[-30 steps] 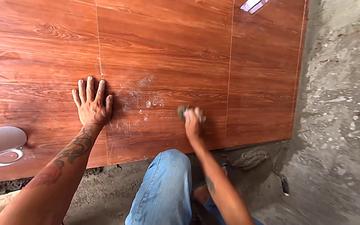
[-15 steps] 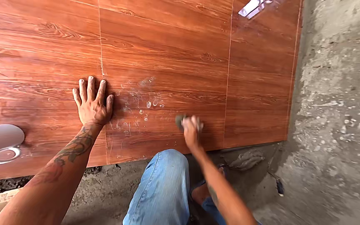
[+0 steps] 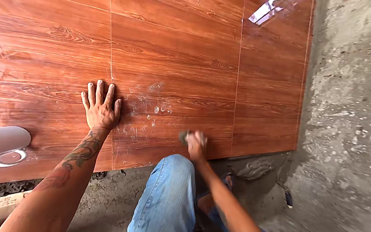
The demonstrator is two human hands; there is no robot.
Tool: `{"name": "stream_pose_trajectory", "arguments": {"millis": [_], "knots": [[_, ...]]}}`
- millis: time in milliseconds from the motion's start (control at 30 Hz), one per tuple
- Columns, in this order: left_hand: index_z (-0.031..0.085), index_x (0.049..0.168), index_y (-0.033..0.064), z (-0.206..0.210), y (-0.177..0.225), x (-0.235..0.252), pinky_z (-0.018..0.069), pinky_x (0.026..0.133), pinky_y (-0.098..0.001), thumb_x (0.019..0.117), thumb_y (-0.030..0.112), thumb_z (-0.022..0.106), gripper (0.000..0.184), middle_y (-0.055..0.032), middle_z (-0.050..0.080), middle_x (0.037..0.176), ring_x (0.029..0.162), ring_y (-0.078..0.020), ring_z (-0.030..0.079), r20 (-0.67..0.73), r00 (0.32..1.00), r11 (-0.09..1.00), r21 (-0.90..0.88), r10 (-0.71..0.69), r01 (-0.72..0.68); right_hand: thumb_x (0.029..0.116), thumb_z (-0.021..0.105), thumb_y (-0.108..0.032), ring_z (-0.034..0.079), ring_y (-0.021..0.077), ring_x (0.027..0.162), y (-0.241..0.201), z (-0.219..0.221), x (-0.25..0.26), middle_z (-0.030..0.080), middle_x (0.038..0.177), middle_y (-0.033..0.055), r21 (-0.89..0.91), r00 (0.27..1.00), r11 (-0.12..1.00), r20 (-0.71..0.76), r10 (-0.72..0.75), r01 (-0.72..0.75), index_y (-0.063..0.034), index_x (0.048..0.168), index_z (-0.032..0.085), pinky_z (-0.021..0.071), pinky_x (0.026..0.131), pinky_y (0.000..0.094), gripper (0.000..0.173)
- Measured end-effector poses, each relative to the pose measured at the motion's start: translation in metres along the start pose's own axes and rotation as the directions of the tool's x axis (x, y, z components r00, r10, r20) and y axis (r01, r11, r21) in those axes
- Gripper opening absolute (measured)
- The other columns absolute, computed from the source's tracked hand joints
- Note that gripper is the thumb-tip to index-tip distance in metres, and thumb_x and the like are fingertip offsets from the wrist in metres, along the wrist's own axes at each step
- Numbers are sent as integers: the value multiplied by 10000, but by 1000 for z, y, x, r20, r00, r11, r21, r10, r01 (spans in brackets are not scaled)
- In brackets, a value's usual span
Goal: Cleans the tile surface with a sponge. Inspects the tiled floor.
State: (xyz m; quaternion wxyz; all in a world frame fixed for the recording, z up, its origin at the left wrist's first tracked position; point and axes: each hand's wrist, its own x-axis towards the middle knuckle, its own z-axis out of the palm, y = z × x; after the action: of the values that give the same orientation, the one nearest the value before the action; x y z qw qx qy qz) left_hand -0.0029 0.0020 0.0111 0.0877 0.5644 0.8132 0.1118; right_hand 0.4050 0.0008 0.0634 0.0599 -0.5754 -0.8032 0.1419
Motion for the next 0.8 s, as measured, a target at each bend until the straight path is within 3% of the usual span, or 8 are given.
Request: {"name": "stream_pose_trajectory", "arguments": {"millis": [100,233,367,433,500,600,700,800], "knots": [[341,1606,302,1,1,0,60,1243,-636,1048,585,225,636,-73,211,1713,1589,-343,118,-17,1000,1000,-4,-2,2,965,661,-233,659,276,841,-2,4,-46,669,854,87,-3,994,998,-88,-64,64,-151,942,793,521,743,472,157],[340,1606,303,2,2,-1,68,1242,-637,1048,589,227,637,-77,222,1709,1587,-346,131,-14,1000,1000,2,1,-1,956,661,-173,676,330,893,-32,5,84,690,886,126,-12,990,1000,-144,-3,1,-114,927,773,525,773,538,130],[353,1600,308,0,-1,-1,70,1242,-637,1047,580,240,627,-71,228,1708,1586,-344,137,-21,1000,1000,3,0,0,998,643,-258,654,323,1032,-32,-6,187,689,1035,126,3,982,989,-114,150,-151,-117,1048,761,499,850,552,191],[344,1603,313,-1,-2,-3,70,1241,-641,1046,590,239,630,-69,228,1708,1586,-344,134,-10,1000,1000,-12,6,-6,1022,596,-215,634,346,1063,-27,-11,128,661,1081,151,-5,997,998,-49,65,-66,-105,1054,731,513,869,562,177],[331,1607,318,-1,-1,-2,60,1241,-642,1043,598,228,638,-67,214,1712,1589,-341,116,2,1000,1000,-27,4,-4,996,608,-218,668,302,981,0,4,16,692,994,111,-15,998,1000,-63,-16,15,-150,1006,761,540,834,526,168],[335,1606,316,-1,1,-1,57,1235,-653,1038,602,217,647,-70,214,1712,1589,-344,116,5,1000,999,-31,5,-4,987,638,-246,669,287,892,44,-9,-70,688,897,96,-41,994,998,-97,51,-55,-148,977,793,529,800,507,183],[335,1607,306,1,0,-3,54,1232,-660,1042,602,215,648,-77,200,1715,1589,-352,109,7,1000,1000,-24,-1,2,1009,583,-185,661,407,1035,63,-31,28,697,1023,219,8,946,952,-109,304,-305,1,999,753,498,942,614,253],[327,1609,309,2,1,0,52,1234,-653,1038,604,217,652,-72,193,1717,1590,-346,104,10,1000,1000,-12,-10,10,976,628,-183,661,351,1072,53,-12,158,706,1083,169,104,863,925,-333,379,-366,-42,1039,757,513,927,565,201]]}}
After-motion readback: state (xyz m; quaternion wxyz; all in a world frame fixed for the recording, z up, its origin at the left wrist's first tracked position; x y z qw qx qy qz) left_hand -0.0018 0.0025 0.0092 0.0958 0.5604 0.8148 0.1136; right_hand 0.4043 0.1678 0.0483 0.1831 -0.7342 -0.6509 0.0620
